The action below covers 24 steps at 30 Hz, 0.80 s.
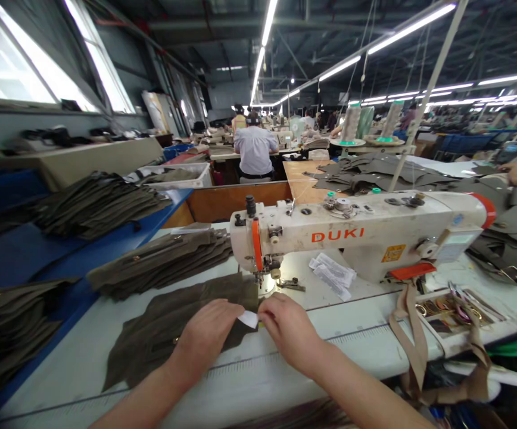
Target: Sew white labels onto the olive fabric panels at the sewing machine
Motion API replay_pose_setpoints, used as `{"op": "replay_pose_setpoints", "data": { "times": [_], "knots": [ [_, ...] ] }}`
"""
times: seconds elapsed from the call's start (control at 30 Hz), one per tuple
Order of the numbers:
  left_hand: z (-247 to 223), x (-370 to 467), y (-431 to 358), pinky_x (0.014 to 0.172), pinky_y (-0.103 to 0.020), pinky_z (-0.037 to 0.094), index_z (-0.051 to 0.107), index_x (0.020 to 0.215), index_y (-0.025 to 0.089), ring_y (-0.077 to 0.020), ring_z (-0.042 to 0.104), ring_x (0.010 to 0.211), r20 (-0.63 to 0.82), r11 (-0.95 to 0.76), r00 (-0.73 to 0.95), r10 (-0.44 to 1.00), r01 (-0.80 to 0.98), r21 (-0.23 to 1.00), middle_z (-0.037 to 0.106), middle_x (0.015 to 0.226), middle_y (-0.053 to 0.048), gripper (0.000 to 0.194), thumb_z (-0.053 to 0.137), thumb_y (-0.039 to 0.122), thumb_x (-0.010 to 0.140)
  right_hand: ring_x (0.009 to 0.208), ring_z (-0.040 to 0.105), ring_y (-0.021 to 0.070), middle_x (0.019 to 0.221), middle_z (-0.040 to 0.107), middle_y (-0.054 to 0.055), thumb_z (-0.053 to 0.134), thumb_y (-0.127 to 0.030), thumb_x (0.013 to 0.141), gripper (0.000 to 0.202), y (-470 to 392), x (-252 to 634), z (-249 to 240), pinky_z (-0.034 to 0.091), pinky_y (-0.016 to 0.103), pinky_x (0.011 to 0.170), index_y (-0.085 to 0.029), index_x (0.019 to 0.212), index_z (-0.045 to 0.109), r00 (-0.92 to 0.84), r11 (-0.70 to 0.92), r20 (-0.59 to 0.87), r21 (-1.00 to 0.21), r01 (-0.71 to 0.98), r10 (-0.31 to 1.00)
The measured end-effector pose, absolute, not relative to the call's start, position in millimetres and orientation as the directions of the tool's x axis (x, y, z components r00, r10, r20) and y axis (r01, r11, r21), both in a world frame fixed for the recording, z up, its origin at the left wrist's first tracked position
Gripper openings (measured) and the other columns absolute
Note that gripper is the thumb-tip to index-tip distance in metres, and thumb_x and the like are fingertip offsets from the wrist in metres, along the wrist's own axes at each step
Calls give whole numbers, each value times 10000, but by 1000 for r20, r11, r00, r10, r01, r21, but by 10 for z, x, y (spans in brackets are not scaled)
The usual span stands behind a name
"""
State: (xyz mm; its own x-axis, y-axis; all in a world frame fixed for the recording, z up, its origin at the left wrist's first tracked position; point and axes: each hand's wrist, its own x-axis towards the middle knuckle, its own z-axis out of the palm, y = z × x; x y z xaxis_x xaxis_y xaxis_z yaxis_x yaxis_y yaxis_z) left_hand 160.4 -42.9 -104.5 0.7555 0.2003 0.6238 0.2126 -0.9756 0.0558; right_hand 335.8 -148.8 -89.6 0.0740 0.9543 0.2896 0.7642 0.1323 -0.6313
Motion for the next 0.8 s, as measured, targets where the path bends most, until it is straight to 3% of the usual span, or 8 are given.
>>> {"op": "replay_pose_setpoints", "data": {
  "times": [0.13, 0.23, 0.37, 0.5, 0.8],
  "knots": [
    [-1114, 1523, -218, 892, -412, 522, 658, 958, 151, -217, 669, 917, 567, -949, 778, 270, 313, 22, 722, 935, -73, 285, 404, 35, 904, 1146, 548, 234, 1210, 624, 133, 524, -112, 893, 287, -1569, 3351, -1011, 438, 389, 1003, -128, 1168, 604, -88, 256, 330, -508, 822, 940],
    [-1178, 1585, -176, 947, -418, 488, 667, 976, 156, -236, 627, 1064, 452, -943, 846, 281, 332, -35, 705, 1061, -85, 272, 459, 19, 868, 1299, 440, 262, 1374, 530, 150, 541, -195, 913, 395, -1661, 3294, -1101, 347, 428, 1106, -105, 1297, 545, -237, 322, 248, -406, 855, 940],
    [-1146, 1704, -222, 979, -407, 450, 655, 979, 175, -220, 612, 1063, 330, -956, 907, 261, 290, -42, 691, 1063, -63, 248, 503, 17, 863, 1359, 371, 241, 1449, 459, 127, 498, -305, 958, 470, -1736, 3248, -1143, 291, 404, 1147, -112, 1386, 472, -259, 308, 176, -371, 876, 950],
    [-1101, 1785, -257, 887, -351, 490, 633, 899, 171, -199, 626, 922, 254, -971, 939, 232, 239, 2, 671, 939, -39, 162, 554, 33, 866, 1372, 351, 235, 1465, 440, 119, 470, -342, 972, 486, -1757, 3252, -1107, 266, 394, 1159, -105, 1397, 460, -256, 295, 152, -367, 882, 955],
    [-1193, 1839, -226, 840, -346, 511, 601, 869, 159, -209, 594, 909, 295, -964, 919, 262, 263, 38, 634, 927, -46, 164, 562, 1, 849, 1375, 346, 222, 1466, 441, 107, 473, -301, 968, 477, -1770, 3259, -1110, 258, 386, 1163, -133, 1413, 442, -284, 326, 166, -359, 874, 944]
  ]
}}
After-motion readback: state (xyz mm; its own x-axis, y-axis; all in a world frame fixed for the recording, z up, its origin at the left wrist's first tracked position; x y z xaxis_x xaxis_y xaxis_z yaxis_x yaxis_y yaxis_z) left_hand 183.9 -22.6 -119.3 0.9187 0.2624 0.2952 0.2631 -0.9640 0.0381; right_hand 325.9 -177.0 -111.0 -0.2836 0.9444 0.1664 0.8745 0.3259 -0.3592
